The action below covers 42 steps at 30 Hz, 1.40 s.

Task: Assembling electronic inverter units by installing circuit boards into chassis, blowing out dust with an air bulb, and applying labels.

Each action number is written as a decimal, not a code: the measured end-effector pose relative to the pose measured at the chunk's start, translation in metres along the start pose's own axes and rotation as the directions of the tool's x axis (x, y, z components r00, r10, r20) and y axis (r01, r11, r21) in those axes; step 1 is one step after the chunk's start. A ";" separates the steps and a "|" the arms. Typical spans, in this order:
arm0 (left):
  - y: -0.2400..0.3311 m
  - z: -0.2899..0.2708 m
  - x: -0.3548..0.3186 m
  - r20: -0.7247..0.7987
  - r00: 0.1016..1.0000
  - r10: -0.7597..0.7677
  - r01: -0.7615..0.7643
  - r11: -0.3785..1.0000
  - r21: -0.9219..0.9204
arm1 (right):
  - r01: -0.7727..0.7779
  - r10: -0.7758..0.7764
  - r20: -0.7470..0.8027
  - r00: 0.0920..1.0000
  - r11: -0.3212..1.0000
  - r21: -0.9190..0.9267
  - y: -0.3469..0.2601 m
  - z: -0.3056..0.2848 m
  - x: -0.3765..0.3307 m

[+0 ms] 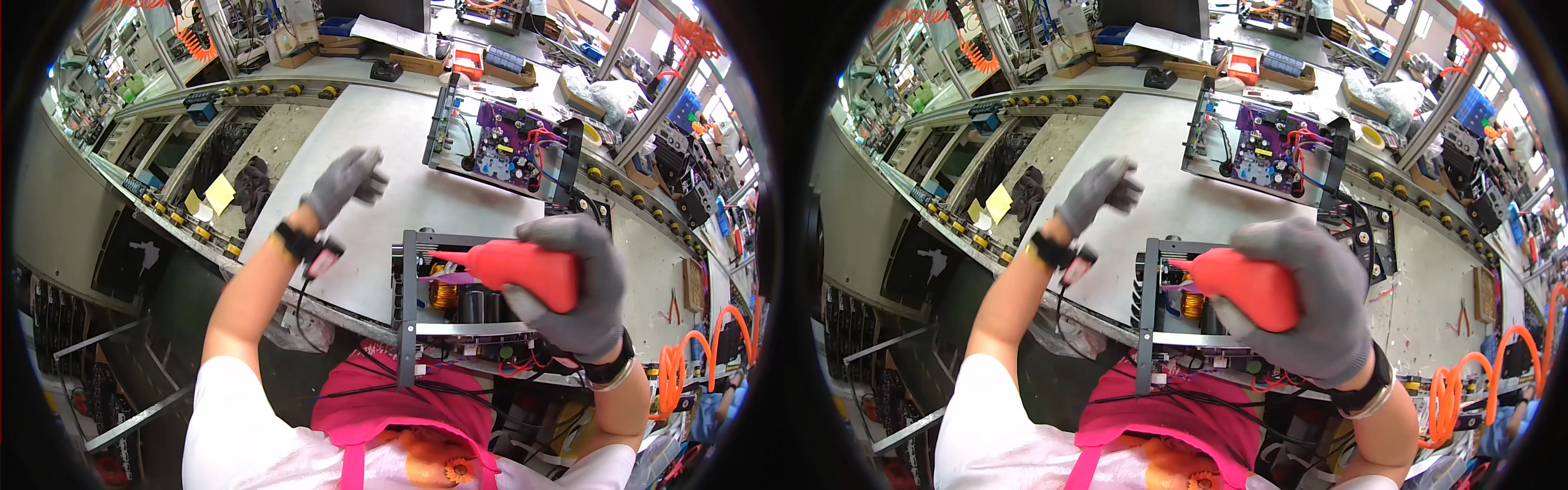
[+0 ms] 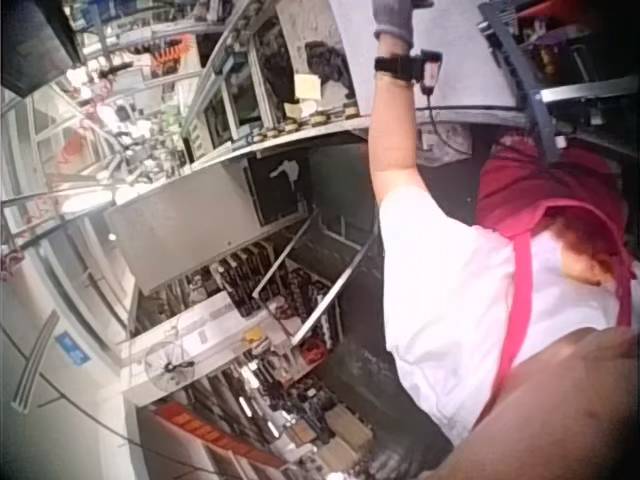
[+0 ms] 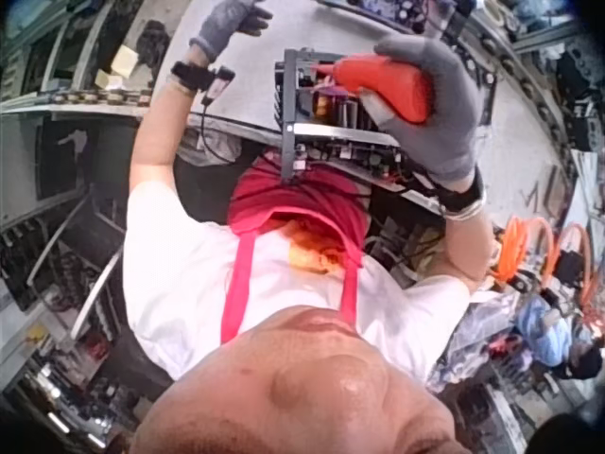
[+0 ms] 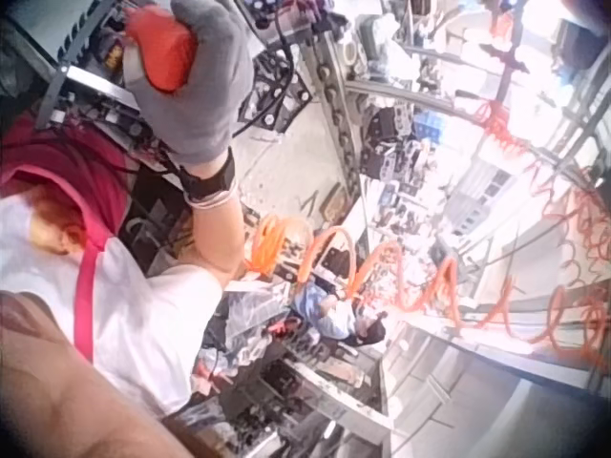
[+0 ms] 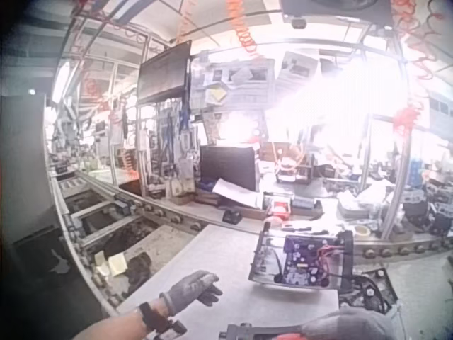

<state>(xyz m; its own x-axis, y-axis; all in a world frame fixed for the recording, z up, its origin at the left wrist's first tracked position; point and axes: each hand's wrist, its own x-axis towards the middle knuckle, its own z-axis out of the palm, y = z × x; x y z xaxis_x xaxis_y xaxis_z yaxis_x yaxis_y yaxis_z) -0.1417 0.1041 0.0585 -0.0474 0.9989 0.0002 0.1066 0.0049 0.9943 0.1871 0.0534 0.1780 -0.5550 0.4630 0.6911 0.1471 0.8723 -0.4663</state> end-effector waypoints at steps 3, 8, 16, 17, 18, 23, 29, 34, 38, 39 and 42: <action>-0.029 0.003 -0.074 0.024 0.999 -0.027 0.028 0.998 -0.054 | 0.058 -0.051 0.079 0.996 0.994 -0.093 0.006 0.013 -0.001; -0.058 0.026 -0.148 0.050 0.987 -0.152 0.158 0.979 -0.127 | 0.055 -0.047 0.068 0.997 0.992 -0.113 0.004 0.019 -0.003; -0.052 0.044 -0.154 0.026 0.998 -0.051 0.055 0.979 -0.197 | 0.098 -0.088 0.115 0.989 0.991 -0.086 -0.003 0.023 -0.007; -0.050 0.047 -0.153 0.026 0.999 -0.036 0.041 0.974 -0.222 | 0.093 -0.083 0.110 0.990 0.992 -0.088 -0.004 0.020 -0.009; -0.049 0.048 -0.153 0.027 0.999 -0.038 0.043 0.975 -0.217 | 0.101 -0.092 0.100 0.991 0.991 -0.093 -0.005 0.017 -0.009; -0.050 0.064 -0.180 -0.043 0.998 0.050 -0.050 0.999 0.004 | -0.129 0.152 -0.302 0.941 0.987 0.096 -0.025 -0.024 -0.045; -0.044 0.088 -0.200 0.088 0.973 0.213 -0.229 0.934 0.274 | -0.256 0.095 -0.465 0.880 0.920 -0.296 -0.049 -0.030 -0.103; -0.067 0.098 -0.210 0.156 0.866 0.475 -0.482 0.707 0.518 | -0.271 0.019 -0.590 0.807 0.899 -0.342 -0.075 -0.030 -0.154; -0.073 0.099 -0.215 0.199 0.861 0.469 -0.495 0.678 0.543 | -0.476 0.195 -0.719 0.667 0.854 -0.210 -0.078 -0.036 -0.190; -0.071 0.100 -0.217 0.213 0.880 0.425 -0.468 0.692 0.550 | -0.508 0.241 -0.686 0.686 0.834 -0.214 -0.078 -0.038 -0.193; -0.070 0.098 -0.213 0.240 0.867 0.436 -0.488 0.648 0.585 | -0.502 0.306 -0.715 0.629 0.862 -0.073 -0.074 -0.035 -0.200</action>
<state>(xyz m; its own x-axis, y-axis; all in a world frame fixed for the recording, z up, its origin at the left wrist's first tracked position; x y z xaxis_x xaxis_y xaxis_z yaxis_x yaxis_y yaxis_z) -0.0415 -0.1047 -0.0214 0.2441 0.8797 0.4080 0.6730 -0.4566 0.5819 0.3158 -0.0980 0.0940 0.2810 0.6705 0.6866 0.4653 0.5305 -0.7085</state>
